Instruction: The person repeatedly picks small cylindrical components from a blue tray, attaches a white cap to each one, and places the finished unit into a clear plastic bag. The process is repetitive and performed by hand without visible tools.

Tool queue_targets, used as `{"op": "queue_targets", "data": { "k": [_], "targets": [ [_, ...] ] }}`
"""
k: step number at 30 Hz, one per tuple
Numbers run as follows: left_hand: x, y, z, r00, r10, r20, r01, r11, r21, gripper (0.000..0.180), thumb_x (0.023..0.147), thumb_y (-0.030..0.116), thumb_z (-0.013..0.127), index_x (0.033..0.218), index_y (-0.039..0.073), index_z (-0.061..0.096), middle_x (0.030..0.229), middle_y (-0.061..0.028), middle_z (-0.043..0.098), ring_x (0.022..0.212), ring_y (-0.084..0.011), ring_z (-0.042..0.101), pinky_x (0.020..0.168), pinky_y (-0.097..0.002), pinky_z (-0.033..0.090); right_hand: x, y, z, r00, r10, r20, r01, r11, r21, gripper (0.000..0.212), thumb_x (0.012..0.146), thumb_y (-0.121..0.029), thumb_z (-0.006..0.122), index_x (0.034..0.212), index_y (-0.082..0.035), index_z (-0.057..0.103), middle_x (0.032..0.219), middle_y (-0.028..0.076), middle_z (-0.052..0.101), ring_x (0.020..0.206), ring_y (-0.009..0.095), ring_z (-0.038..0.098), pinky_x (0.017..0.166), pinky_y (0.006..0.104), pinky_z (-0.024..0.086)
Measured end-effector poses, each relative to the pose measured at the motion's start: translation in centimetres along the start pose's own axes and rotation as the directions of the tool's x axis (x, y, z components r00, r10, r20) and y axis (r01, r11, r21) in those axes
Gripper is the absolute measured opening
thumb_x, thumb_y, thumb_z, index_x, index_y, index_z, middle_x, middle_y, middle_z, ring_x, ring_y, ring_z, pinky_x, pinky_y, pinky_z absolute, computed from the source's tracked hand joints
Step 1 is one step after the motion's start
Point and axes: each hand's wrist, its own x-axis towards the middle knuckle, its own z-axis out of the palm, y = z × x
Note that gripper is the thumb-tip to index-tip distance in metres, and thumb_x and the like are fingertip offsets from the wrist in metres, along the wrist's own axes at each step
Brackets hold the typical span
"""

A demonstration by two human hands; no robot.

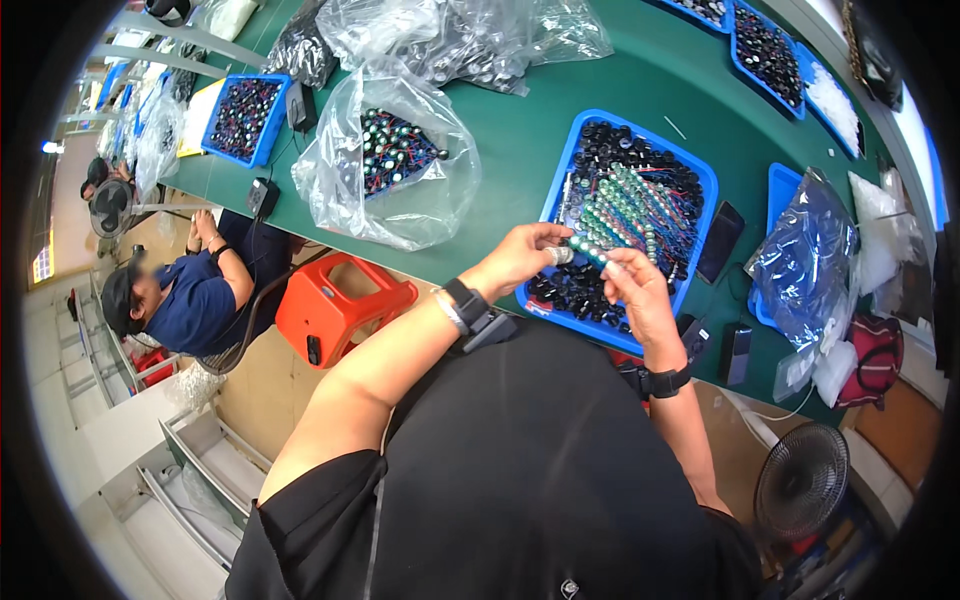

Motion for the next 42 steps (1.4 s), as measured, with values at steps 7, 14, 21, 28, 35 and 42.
{"op": "queue_targets", "data": {
  "k": [7, 14, 21, 28, 35, 42],
  "targets": [
    [-1.4, 3.2, 0.7, 0.999, -0.053, -0.002, 0.052, 0.994, -0.098, 0.043, 0.081, -0.001, 0.062, 0.123, -0.005, 0.051, 0.104, -0.0087, 0.061, 0.095, -0.0129, 0.057, 0.086, -0.0247, 0.045, 0.5, 0.5, -0.7, 0.995, -0.018, -0.102, 0.014, 0.999, -0.045, 0.017, 0.086, -0.013, 0.063, 0.102, -0.006, 0.059, 0.081, 0.003, 0.063, 0.066, 0.007, 0.055, 0.059, 0.0201, 0.043],
    [-1.4, 4.0, 1.2, 0.999, -0.041, 0.015, 0.042, 0.993, -0.108, 0.045, 0.08, 0.0, 0.064, 0.122, -0.004, 0.052, 0.105, -0.0088, 0.061, 0.096, -0.0134, 0.057, 0.088, -0.026, 0.045, 0.5, 0.6, -0.6, 0.997, -0.026, -0.067, 0.019, 0.994, -0.103, 0.018, 0.087, -0.014, 0.063, 0.102, -0.005, 0.06, 0.082, 0.003, 0.063, 0.065, 0.006, 0.055, 0.058, 0.0191, 0.042],
    [-0.9, 3.5, 1.6, 1.0, 0.0, -0.003, 0.0, 0.993, -0.114, 0.041, 0.081, 0.001, 0.064, 0.12, -0.004, 0.054, 0.105, -0.0098, 0.062, 0.092, -0.0136, 0.059, 0.085, -0.0257, 0.047, 0.6, 0.9, -0.7, 0.995, -0.01, -0.102, -0.005, 0.99, -0.14, 0.016, 0.086, -0.013, 0.063, 0.1, -0.005, 0.061, 0.081, 0.002, 0.063, 0.061, 0.005, 0.051, 0.056, 0.0183, 0.039],
    [-0.3, 2.8, 1.3, 0.997, 0.009, -0.074, -0.012, 0.999, -0.037, 0.028, 0.083, 0.002, 0.062, 0.11, -0.005, 0.058, 0.099, -0.0086, 0.063, 0.089, -0.0127, 0.06, 0.083, -0.0257, 0.048, 0.2, 1.0, 0.3, 0.988, -0.144, -0.055, 0.109, 0.908, -0.405, 0.027, 0.086, -0.015, 0.064, 0.108, -0.001, 0.059, 0.093, 0.008, 0.066, 0.079, 0.014, 0.061, 0.072, 0.0254, 0.048],
    [-1.4, 3.1, 2.4, 0.991, 0.122, -0.053, -0.115, 0.986, 0.122, 0.025, 0.083, 0.002, 0.06, 0.108, -0.001, 0.06, 0.097, -0.0056, 0.063, 0.088, -0.0105, 0.058, 0.082, -0.0248, 0.047, 0.8, -0.1, 1.9, 0.974, -0.183, 0.13, 0.224, 0.723, -0.653, 0.025, 0.09, -0.016, 0.056, 0.109, -0.001, 0.058, 0.091, 0.013, 0.065, 0.079, 0.023, 0.063, 0.069, 0.0341, 0.048],
    [-2.2, 4.3, 3.4, 0.847, 0.53, -0.051, -0.393, 0.687, 0.611, 0.02, 0.075, -0.004, 0.057, 0.092, 0.003, 0.065, 0.081, -0.0063, 0.059, 0.08, -0.0164, 0.058, 0.071, -0.0285, 0.046, 0.3, -1.4, 3.7, 0.995, 0.066, 0.077, -0.029, 0.914, -0.405, 0.017, 0.092, -0.011, 0.052, 0.101, 0.002, 0.056, 0.073, 0.003, 0.058, 0.06, 0.008, 0.054, 0.052, 0.0236, 0.047]
  ]
}}
